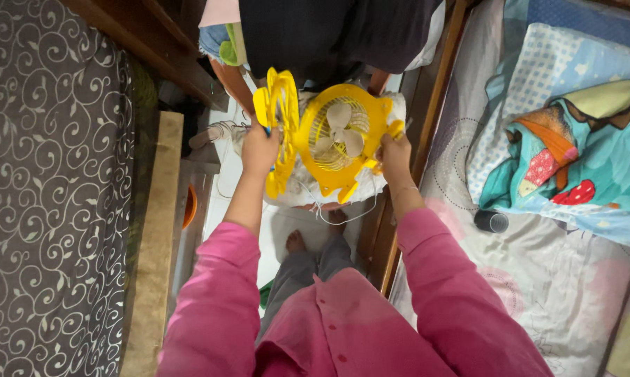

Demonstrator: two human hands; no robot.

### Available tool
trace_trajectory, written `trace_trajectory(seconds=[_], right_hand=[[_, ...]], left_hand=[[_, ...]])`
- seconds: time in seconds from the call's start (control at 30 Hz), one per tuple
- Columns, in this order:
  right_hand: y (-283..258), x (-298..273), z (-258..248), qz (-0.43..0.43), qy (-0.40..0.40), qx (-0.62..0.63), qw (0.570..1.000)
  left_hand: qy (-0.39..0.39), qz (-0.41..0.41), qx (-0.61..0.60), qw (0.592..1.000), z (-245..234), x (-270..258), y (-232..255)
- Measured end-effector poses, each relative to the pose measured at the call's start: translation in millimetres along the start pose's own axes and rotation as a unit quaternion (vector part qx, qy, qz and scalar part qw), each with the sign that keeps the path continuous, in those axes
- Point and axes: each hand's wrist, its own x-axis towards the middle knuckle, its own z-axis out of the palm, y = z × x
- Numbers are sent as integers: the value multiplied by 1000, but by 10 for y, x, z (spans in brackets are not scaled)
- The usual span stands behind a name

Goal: The person assembles a small yellow portable fan by attaching the front grille to the main body using a screwdriver. They repeatedly tighten screws around the perimeter to secure the grille in place.

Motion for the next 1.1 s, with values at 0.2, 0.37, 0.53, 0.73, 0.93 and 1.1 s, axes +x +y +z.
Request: trace_trajectory(seconds=[0.2, 0.37, 0.53, 0.73, 0.93, 1.1], right_hand=[[492, 102, -155, 92, 24, 180, 979], [941, 57, -169, 183, 4, 202, 962], [987, -135, -277, 204, -22, 143, 968], [661, -193, -429, 170, -9, -84, 982], [439, -280, -399, -27, 160, -377, 912], [74, -417, -242, -24, 122, -244, 962]], left_hand=[[59, 72, 44, 995, -402, -113, 791], [81, 78, 41, 993, -525, -168, 966], [28, 25, -21, 999, -517, -118, 687], [109, 59, -205, 971, -275, 23, 313], [93, -90, -476, 870, -70, 119, 27], [80, -154, -573, 801, 72, 99, -173]])
